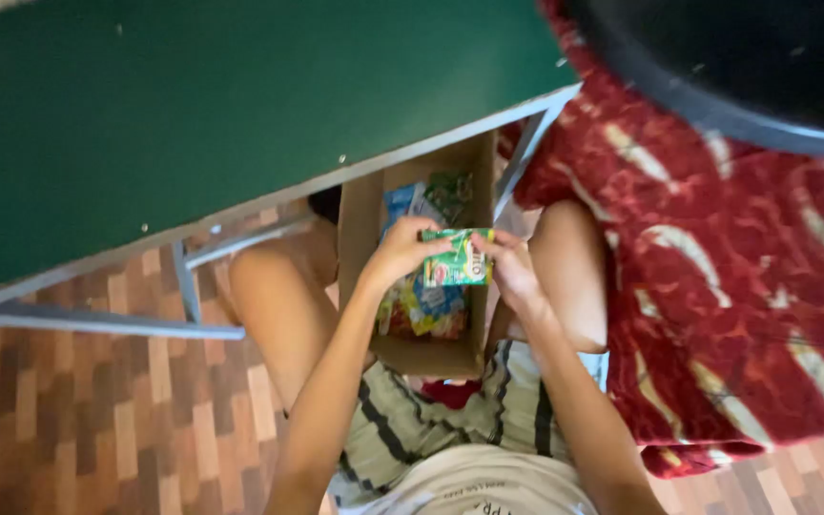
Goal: Organize small beverage packets from a cardboard box onto a black tiered shelf.
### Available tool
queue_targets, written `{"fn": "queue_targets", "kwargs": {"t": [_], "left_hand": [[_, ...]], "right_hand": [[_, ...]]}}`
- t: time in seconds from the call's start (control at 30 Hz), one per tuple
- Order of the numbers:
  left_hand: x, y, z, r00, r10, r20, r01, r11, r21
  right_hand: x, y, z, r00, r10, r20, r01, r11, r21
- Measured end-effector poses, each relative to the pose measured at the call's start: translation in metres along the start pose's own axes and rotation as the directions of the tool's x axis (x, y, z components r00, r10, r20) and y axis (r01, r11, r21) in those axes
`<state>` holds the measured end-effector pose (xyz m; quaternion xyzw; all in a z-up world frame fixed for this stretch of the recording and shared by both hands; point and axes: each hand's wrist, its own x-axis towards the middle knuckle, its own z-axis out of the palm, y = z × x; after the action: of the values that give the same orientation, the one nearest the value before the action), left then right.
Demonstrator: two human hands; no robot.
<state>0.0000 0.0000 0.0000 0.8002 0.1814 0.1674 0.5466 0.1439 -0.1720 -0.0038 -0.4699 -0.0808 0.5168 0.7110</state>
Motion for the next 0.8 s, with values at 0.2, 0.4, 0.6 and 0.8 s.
{"fn": "queue_targets", "kwargs": {"t": [0.2, 0.4, 0.6, 0.8], "left_hand": [[-0.009, 0.044, -0.004, 0.99, -0.092, 0.109, 0.109, 0.982, -0.155], [-0.025, 0.14, -0.002, 0.994, -0.076, 0.084, 0.1, 0.941, -0.324], [-0.018, 0.237, 0.002, 0.971, -0.001, 0.238, 0.143, 0.801, -0.582], [0.038, 0.296, 0.007, 0.968, 0.206, 0.146, -0.092, 0.826, -0.556]], "right_hand": [[-0.029, -0.022, 0.002, 0.996, -0.06, -0.059, 0.051, 0.988, -0.146], [-0.107, -0.089, 0.026, 0.97, -0.23, 0.072, 0.227, 0.766, -0.602], [-0.166, -0.179, 0.049, 0.827, -0.558, 0.075, 0.517, 0.701, -0.491], [-0.191, -0.283, 0.038, 0.841, -0.517, 0.158, 0.522, 0.701, -0.485]]}}
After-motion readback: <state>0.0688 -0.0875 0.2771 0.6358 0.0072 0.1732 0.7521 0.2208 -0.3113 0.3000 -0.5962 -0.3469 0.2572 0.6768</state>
